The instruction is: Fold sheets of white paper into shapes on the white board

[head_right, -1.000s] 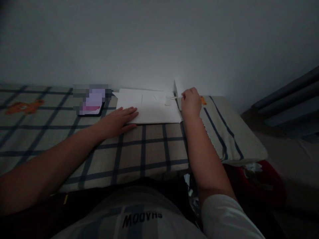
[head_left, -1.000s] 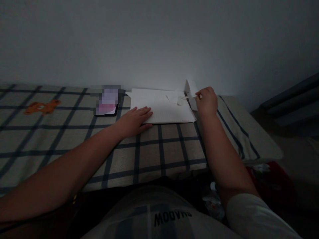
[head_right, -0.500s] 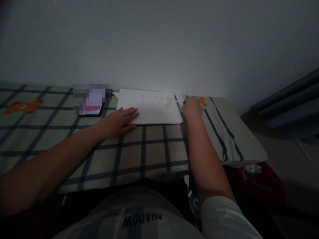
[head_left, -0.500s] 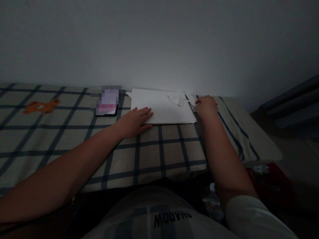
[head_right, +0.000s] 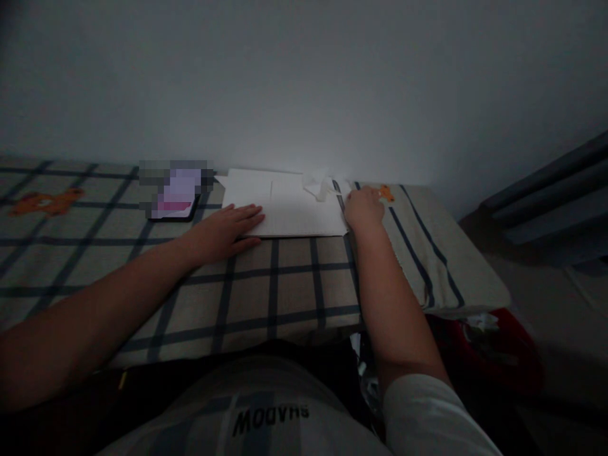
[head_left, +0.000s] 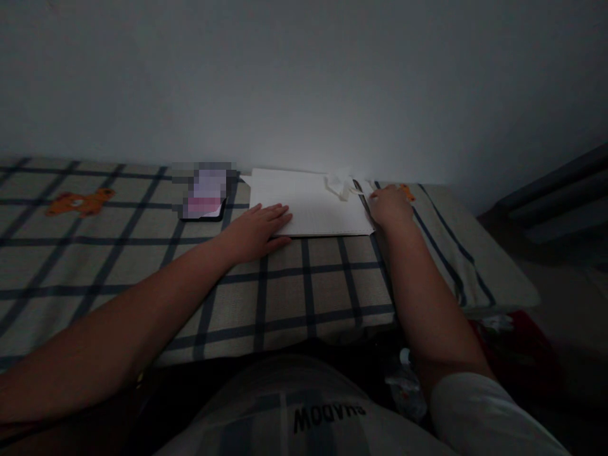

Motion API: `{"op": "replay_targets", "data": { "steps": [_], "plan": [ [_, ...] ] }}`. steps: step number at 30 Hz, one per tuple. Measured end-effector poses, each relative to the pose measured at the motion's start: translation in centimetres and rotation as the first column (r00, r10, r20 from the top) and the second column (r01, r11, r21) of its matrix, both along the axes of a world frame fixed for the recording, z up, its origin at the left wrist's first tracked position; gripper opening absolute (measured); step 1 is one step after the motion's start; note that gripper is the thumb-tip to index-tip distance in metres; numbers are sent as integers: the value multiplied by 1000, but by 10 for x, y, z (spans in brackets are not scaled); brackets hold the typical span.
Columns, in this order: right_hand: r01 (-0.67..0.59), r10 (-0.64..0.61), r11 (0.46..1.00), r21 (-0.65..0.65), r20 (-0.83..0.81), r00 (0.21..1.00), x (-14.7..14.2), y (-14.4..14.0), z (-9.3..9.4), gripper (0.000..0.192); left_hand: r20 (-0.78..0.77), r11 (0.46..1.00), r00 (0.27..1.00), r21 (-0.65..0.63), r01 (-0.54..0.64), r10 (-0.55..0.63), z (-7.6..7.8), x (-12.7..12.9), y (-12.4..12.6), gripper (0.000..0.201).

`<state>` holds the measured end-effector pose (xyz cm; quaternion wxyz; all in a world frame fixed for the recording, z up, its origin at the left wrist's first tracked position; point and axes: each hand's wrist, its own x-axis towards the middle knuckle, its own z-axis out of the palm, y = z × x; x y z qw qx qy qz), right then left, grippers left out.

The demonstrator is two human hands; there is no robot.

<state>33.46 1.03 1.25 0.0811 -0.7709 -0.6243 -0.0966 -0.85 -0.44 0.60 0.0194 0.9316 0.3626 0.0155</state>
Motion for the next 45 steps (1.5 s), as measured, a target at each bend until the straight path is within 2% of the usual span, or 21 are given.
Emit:
{"op": "replay_targets", "data": {
  "steps": [1, 4, 10, 13, 19, 22, 31, 39, 43, 45],
  "plan": [
    [3, -2, 999, 43, -21, 1000, -2, 1, 0, 41, 1, 1000, 1000, -1, 1, -1, 0, 0, 0, 64],
    [-91, 98, 989, 119, -53, 994, -13, 5, 0, 40, 0, 1000, 1000, 0, -2, 2, 0, 0, 0, 64],
    [-147, 156, 974, 174, -43, 987, -30, 5, 0, 34, -1, 1000, 1000, -1, -8, 8, -1, 0, 1, 65],
    [-168, 174, 978, 125, -35, 984, -32, 3, -3, 35, 1, 1000, 1000, -5, -3, 3, -1, -1, 1, 64],
    [-111, 110, 993, -33, -18, 994, -29, 1, 3, 38, 13, 1000, 1000, -9, -11, 11, 2, 0, -1, 63],
    [-87, 86, 995, -43, -35, 996, -24, 0, 5, 39, 11, 1000, 1000, -12, -16, 17, 3, 0, -1, 62],
    [-123, 125, 989, -86, 14, 992, -28, 1, 4, 42, 13, 1000, 1000, 5, -5, 5, 1, 0, 0, 62],
    [-125, 124, 992, -21, -25, 992, -28, 1, 4, 39, 34, 996, 999, 89, -17, 14, 1, -2, 2, 61],
    [-69, 79, 988, 138, -66, 995, -30, 0, 8, 36, 51, 990, 996, 117, 73, -79, 1, -2, 4, 52],
    [-93, 109, 973, 212, -63, 992, -33, -2, 11, 35, 72, 984, 990, 141, 107, -118, 1, -1, 4, 45]
  ]
}}
